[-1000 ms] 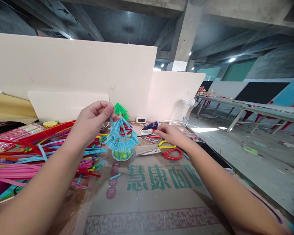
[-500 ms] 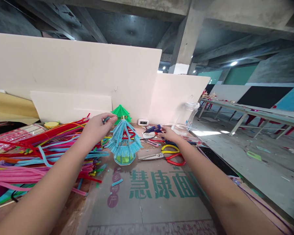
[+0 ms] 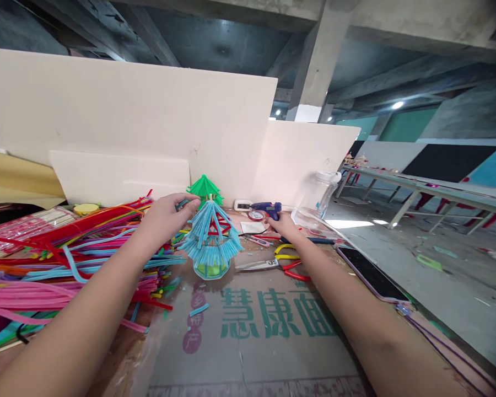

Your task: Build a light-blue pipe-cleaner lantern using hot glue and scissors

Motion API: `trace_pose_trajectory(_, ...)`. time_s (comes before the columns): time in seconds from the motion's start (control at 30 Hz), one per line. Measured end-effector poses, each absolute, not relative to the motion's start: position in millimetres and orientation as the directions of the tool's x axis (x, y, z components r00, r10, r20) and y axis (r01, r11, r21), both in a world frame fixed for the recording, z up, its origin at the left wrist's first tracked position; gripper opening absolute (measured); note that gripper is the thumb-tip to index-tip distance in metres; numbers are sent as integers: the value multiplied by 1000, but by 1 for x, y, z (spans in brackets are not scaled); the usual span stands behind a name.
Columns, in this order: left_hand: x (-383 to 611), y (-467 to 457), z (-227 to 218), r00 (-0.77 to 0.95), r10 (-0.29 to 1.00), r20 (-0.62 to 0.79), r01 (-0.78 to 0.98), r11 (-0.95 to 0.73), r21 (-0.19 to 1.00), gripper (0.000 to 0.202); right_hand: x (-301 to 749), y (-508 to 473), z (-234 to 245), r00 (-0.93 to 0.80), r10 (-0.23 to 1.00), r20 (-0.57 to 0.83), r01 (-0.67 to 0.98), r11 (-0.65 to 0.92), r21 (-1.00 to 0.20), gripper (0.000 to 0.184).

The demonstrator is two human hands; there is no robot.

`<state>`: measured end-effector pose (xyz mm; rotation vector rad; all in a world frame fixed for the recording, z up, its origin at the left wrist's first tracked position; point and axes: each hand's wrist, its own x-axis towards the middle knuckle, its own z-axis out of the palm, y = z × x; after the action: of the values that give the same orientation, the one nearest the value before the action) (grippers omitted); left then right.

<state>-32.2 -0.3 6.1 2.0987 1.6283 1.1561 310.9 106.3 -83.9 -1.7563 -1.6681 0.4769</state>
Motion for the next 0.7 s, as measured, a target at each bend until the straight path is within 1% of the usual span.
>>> trace_pose_trajectory(0.13,-33,6,-1,165,840,517,706,-467,533,51,298,76,-55,-6,966,257,634,202,-747,22)
trace_pose_trajectory(0.23,-32,8,-5,226,792,567,682,-544,489,50,287,51,-32,-93,940,328,557,323,-765,25)
trace_pose_trajectory(0.33,-30,7,-6,244,762,599,653,-587,480,47,274,28,-14,-251,883,397,421,469,-777,29)
trace_pose_trajectory(0.4,-29,6,-6,251,757,603,644,-596,480,46,264,15,-7,-257,860,440,382,509,-771,35)
trace_pose_trajectory(0.47,-28,4,-5,261,757,599,647,-597,474,46,255,3,-4,-226,858,461,391,514,-764,39)
trace_pose_trajectory(0.53,-27,1,-3,271,766,583,660,-589,467,45,248,-11,-2,-217,866,450,435,499,-750,42)
trace_pose_trajectory(0.6,-25,-2,-1,282,786,551,677,-570,466,47,244,-23,-3,-217,871,440,501,486,-716,43)
trace_pose_trajectory(0.7,-21,-7,1,270,818,509,706,-527,473,48,244,-36,-4,-235,852,467,568,511,-645,42)
